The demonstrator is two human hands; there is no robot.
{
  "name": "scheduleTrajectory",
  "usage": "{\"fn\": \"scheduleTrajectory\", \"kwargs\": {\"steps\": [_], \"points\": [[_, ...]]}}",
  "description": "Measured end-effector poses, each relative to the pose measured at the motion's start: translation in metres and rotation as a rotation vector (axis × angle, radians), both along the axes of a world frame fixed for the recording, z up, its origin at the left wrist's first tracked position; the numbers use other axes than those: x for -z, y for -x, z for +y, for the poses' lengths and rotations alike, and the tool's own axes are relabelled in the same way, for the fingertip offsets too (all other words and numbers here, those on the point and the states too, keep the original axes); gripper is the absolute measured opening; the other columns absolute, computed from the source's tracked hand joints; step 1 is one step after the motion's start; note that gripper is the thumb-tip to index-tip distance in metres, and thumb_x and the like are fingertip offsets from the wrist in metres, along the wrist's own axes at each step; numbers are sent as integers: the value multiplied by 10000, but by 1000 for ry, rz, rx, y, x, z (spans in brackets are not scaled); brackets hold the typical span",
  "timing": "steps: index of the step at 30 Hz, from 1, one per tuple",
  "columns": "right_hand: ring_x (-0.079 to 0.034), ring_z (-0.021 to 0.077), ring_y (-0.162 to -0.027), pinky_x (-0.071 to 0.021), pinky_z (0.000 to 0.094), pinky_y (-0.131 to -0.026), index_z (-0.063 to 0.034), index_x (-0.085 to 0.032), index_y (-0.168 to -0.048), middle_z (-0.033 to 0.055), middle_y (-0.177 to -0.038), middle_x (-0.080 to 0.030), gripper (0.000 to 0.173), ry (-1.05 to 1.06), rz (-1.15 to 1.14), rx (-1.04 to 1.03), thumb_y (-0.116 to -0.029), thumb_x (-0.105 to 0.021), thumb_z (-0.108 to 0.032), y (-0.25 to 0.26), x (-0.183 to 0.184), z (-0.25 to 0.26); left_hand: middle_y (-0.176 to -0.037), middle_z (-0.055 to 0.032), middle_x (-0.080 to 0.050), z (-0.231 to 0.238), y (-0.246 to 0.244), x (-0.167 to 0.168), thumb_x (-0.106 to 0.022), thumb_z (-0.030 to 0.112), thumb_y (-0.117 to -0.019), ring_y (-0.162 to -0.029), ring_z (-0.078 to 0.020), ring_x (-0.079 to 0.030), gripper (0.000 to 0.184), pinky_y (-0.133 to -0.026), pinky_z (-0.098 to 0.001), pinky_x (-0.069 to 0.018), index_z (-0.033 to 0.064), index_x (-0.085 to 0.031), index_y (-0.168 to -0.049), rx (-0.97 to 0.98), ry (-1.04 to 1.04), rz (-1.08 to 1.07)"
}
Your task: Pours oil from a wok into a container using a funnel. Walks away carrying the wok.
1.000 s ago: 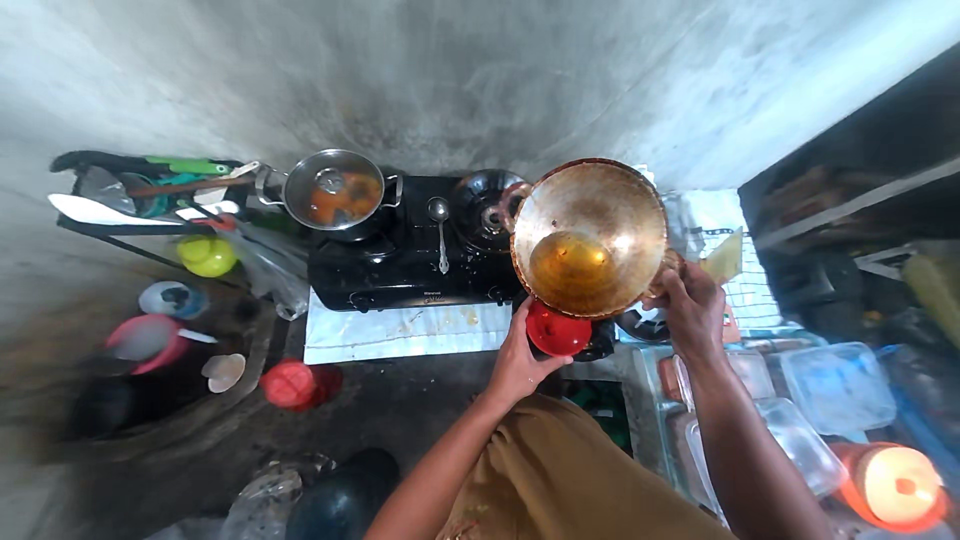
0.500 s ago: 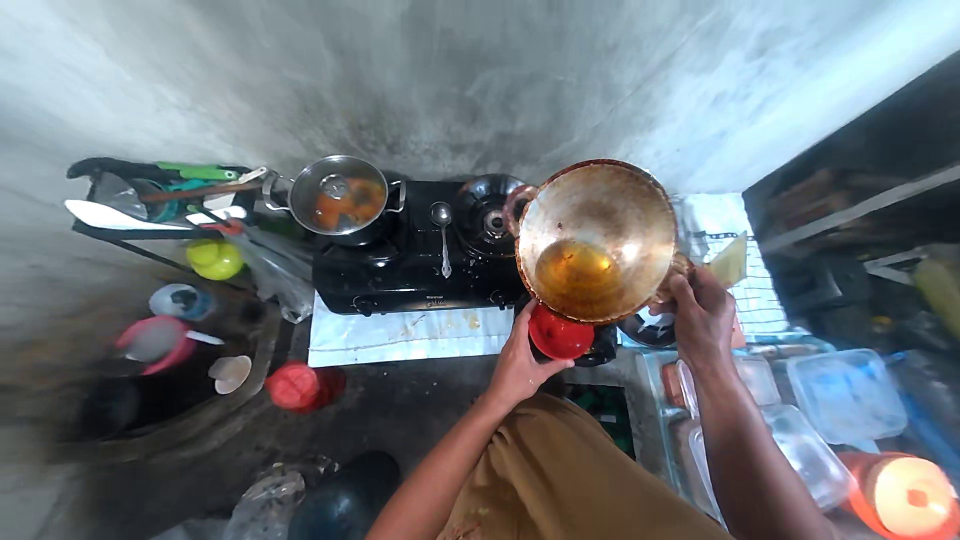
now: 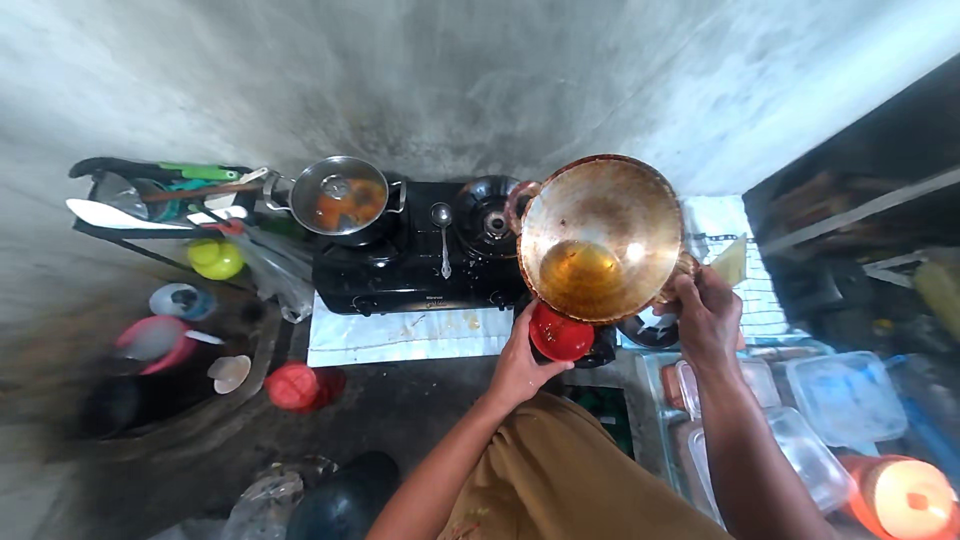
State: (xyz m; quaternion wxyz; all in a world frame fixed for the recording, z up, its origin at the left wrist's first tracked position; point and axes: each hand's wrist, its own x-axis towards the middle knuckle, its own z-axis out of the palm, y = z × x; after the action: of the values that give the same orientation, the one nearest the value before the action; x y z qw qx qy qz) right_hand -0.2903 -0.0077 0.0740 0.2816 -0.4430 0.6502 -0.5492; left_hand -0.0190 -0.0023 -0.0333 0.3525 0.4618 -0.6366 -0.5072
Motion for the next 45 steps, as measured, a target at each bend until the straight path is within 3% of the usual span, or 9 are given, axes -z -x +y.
{"fn": "scheduleTrajectory", "kwargs": {"steps": [19, 45], "points": [[-709, 220, -634, -647, 389, -593, -23, -629, -1182, 95, -849, -704, 189, -34, -17, 32, -1056, -535, -129, -1, -2, 3, -1530, -89, -487, -1, -1, -2, -936, 445, -705, -1370, -138, -522, 1148, -1132, -374, -488, 121, -287, -1595, -7, 55, 14], [-716, 222, -648, -653, 408, -614, -17, -609, -1190, 86, -851, -702, 198, 51, 48, 33, -1064, -520, -140, -5, -2, 4, -1561, -65, -458, -1, -2, 0, -937, 433, -708, -1397, -137, -494, 1150, -1156, -380, -467, 148, -279, -1607, 1, 40, 24]]}}
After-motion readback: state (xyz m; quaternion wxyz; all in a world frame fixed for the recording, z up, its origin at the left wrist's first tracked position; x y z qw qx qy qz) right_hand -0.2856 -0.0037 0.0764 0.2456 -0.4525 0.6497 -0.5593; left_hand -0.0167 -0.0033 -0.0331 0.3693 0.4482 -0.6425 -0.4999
